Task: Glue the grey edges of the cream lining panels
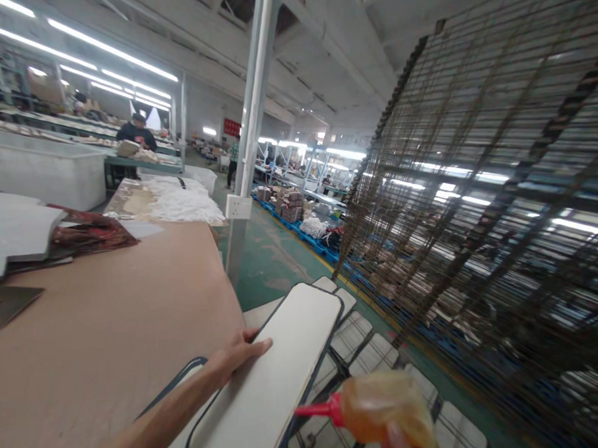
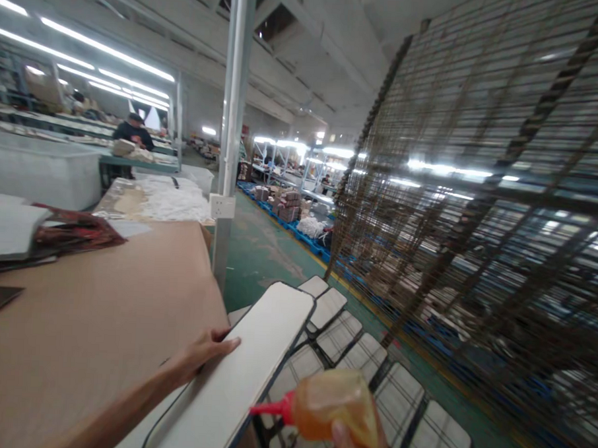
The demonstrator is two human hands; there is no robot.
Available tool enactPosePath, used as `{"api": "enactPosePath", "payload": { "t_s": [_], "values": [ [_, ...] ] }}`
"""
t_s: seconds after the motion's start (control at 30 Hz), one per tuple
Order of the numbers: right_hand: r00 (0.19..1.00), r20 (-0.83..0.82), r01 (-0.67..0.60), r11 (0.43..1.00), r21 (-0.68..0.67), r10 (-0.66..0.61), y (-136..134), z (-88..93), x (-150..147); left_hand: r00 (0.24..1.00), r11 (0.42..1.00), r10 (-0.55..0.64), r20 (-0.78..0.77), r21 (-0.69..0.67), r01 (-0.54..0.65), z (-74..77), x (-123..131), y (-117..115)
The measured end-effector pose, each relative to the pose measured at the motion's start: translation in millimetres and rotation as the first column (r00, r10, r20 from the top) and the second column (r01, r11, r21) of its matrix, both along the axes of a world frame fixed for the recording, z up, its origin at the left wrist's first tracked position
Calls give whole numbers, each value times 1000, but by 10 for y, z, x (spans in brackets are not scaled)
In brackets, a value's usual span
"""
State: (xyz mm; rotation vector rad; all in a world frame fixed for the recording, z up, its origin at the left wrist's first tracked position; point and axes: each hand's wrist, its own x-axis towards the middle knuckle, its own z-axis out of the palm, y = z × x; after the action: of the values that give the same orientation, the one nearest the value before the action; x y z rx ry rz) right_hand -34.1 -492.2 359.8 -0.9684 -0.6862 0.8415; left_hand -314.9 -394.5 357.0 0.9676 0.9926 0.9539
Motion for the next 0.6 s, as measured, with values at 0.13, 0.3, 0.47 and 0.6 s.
{"api": "enactPosePath", "payload": {
  "t_s": [0.13, 0.3, 0.47, 0.6],
  "values": [
    [998, 2, 60, 990, 129, -60, 104, 316, 20, 998, 998, 58, -20, -11, -58, -11, 53, 82],
    [997, 71, -3, 999, 49, 0, 72, 34, -37, 975, 974, 218, 47, -78, -214, -48, 157, 246],
    [972, 228, 66, 998, -18, -60, -218, -390, -76, 924, 914, 379, 49, -172, -366, -189, 186, 369],
    [900, 359, 242, 969, 55, -246, -347, -448, 1, 880, 860, 475, 31, -231, -456, -305, 203, 452]
  ]
}}
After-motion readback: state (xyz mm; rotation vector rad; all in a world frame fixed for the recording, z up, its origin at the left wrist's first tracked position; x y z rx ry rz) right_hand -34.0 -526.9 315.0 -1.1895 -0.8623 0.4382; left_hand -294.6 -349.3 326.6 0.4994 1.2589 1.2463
